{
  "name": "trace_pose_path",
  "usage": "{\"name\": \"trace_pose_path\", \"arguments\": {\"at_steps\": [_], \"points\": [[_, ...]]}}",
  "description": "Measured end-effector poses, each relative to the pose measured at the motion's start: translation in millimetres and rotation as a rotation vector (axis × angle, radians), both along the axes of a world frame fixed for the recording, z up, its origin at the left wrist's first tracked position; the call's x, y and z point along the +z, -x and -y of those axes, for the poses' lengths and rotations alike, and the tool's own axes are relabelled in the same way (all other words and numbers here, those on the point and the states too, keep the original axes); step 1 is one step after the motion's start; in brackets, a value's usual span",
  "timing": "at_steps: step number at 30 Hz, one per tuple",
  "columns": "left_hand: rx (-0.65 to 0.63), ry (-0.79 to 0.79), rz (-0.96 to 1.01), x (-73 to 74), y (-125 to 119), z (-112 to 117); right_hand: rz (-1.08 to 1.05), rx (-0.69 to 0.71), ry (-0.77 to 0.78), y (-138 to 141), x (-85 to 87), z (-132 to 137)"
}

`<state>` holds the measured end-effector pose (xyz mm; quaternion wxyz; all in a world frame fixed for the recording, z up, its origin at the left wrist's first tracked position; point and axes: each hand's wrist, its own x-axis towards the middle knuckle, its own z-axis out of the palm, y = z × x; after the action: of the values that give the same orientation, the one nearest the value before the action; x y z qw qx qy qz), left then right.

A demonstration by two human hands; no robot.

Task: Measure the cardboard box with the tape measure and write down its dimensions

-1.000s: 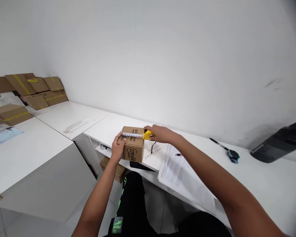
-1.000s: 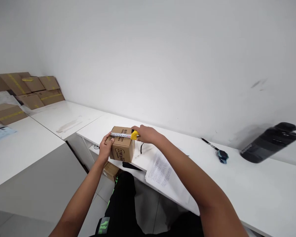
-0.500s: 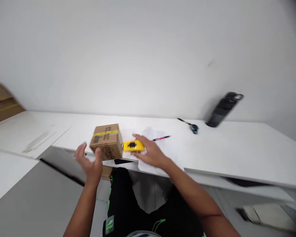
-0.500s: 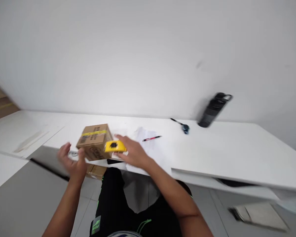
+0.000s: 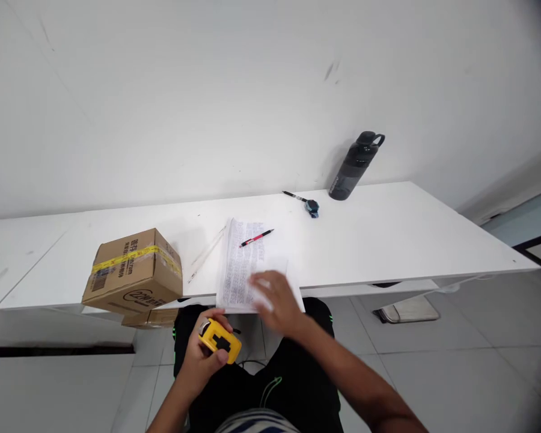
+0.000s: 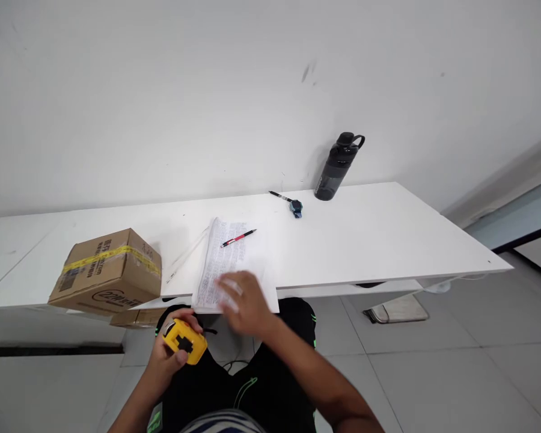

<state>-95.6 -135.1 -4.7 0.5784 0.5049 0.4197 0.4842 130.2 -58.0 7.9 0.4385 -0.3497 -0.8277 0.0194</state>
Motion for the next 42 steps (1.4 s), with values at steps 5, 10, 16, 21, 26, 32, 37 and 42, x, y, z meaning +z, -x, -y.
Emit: {"name": "trace_pose_path", "arguments": {"at_steps": [5,10,16,21,26,32,37,42], "points": [[-0.223,0.138,-0.229,19.2,-2.1,-13.0,0.539,-0.439,0.408,-44.9,13.4,-115.6],[-0.174,0.216,-0.353,7.6,-5.8,-27.6,0.677,-0.360,0.506,-50.2,5.3,-163.2],[-0.116,0.222,-0.291,0.5,-4.6,-28.6,0.298,-0.242,0.517,-40.7,-2.3,-120.5],[-0.058,0.224,-0.172,-6.9,-2.3,-18.4,-0.173,-0.015,0.722,-31.2,-17.0,-93.8],[-0.024,0.304,0.180,-27.0,15.1,4.2,-0.365,-0.012,0.854,-31.2,-23.0,-94.7],[0.302,0.737,0.475,-63.1,50.2,35.6,-0.385,-0.074,0.883,-30.5,-20.5,-92.8],[0.356,0.944,0.735,-86.3,63.5,48.9,-0.377,-0.103,0.880,-28.1,-21.5,-92.2],[0.234,0.861,0.720,-80.8,69.0,50.5,-0.364,-0.099,0.898,-27.2,-21.3,-92.6]]}}
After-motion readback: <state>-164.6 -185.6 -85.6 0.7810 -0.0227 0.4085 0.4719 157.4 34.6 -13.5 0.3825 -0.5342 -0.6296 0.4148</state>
